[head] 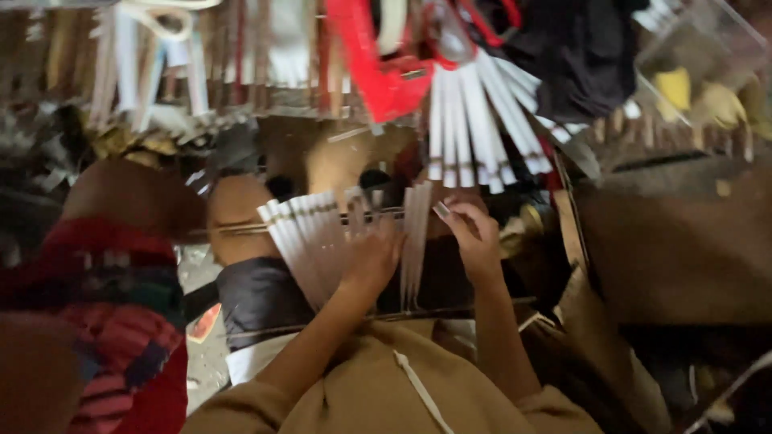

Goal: The person assembles white cylindrical sticks onto a bamboo frame, using tape to secure them. They repeatedly pick up sticks, align them, and apply tape to hold them in place.

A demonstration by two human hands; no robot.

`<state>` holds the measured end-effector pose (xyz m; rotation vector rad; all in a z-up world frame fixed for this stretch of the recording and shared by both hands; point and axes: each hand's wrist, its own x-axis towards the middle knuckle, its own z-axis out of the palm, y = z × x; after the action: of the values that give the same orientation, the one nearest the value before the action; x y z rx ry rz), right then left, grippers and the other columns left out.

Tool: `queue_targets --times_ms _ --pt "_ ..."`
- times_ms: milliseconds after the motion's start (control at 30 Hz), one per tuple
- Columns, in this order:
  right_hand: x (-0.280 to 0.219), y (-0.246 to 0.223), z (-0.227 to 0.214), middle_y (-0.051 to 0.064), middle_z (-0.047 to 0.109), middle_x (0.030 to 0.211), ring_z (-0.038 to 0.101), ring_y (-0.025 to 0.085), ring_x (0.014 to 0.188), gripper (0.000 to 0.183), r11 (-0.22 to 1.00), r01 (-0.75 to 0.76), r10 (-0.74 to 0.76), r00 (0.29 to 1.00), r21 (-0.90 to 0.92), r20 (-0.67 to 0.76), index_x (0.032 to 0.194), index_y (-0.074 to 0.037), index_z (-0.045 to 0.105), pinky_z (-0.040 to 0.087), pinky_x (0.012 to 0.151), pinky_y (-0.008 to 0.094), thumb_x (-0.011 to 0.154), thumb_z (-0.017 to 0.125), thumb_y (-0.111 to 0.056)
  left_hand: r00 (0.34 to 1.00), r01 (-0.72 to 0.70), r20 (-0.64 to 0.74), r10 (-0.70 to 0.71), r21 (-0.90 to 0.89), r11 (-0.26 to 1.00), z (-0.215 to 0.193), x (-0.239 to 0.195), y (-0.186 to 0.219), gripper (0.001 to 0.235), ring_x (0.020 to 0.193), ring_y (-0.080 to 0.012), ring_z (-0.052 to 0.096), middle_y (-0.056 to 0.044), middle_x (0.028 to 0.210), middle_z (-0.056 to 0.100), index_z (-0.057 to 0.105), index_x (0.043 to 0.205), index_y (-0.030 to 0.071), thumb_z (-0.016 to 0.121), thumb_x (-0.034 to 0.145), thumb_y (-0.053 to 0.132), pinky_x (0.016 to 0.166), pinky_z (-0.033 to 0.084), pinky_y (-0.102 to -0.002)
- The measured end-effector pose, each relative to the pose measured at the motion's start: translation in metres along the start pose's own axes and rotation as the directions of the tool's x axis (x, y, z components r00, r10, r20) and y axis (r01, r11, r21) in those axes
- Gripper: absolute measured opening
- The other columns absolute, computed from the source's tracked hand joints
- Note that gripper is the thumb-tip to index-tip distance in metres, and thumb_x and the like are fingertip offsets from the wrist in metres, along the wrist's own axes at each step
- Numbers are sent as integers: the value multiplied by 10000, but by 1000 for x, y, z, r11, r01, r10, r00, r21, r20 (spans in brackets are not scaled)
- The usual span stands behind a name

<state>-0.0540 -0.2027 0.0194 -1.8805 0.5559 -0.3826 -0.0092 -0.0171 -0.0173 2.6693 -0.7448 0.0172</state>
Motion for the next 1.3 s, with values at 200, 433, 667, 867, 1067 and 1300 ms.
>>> queue_targets --times_ms 200,433,667,867,1067,1300 --pt "17 -2 -11 81 700 1102 658 265 1008 298 972 98 -76 991 -213 106 905 -65 765 496 864 390 978 752 -354 898 314 436 -56 -547 776 -52 18 31 729 1198 -499 631 -331 1340 620 256 1580 -30 578 927 -61 1050 469 -607" --pt "26 28 -11 103 760 903 690 281 904 243 922 181 -128 977 -343 172 956 -126 785 530 828 403 915 811 -364 995 40 -73 -74 -381 924 88 0 7 801 947 -320 715 -118 1112 688 469 1483 85 736 730 147 859 573 -433" --pt "20 5 8 82 749 749 708 249 880 298 950 7 60 977 -311 204 906 -121 746 550 863 384 920 774 -417 982 -9 -169 -90 -512 859 36 5 10 533 872 -253 751 -44 1041 732 593 1404 175 674 886 75 795 605 -368" --pt "16 29 34 226 699 1149 630 342 1141 385 999 -29 40 961 -45 272 1211 -8 667 489 1008 503 913 790 -217 987 -93 -157 -39 -749 656 33 0 3 253 889 -291 763 -160 951 776 672 1187 33 641 938 66 775 609 -371" --pt "13 37 27 154 690 1005 664 290 983 247 944 329 -320 890 30 324 1044 -42 651 511 895 461 935 795 -210 966 144 58 -252 -929 341 -1 3 10 181 886 -268 739 -150 965 770 699 1153 48 672 1009 154 757 597 -389" --pt "21 -12 33 110 602 987 606 310 965 268 874 484 -458 787 48 414 921 -60 625 487 902 454 923 812 -251 906 393 383 -179 -919 24 7 11 -34 441 752 -152 601 -50 874 706 751 1094 76 972 724 169 647 549 -259"
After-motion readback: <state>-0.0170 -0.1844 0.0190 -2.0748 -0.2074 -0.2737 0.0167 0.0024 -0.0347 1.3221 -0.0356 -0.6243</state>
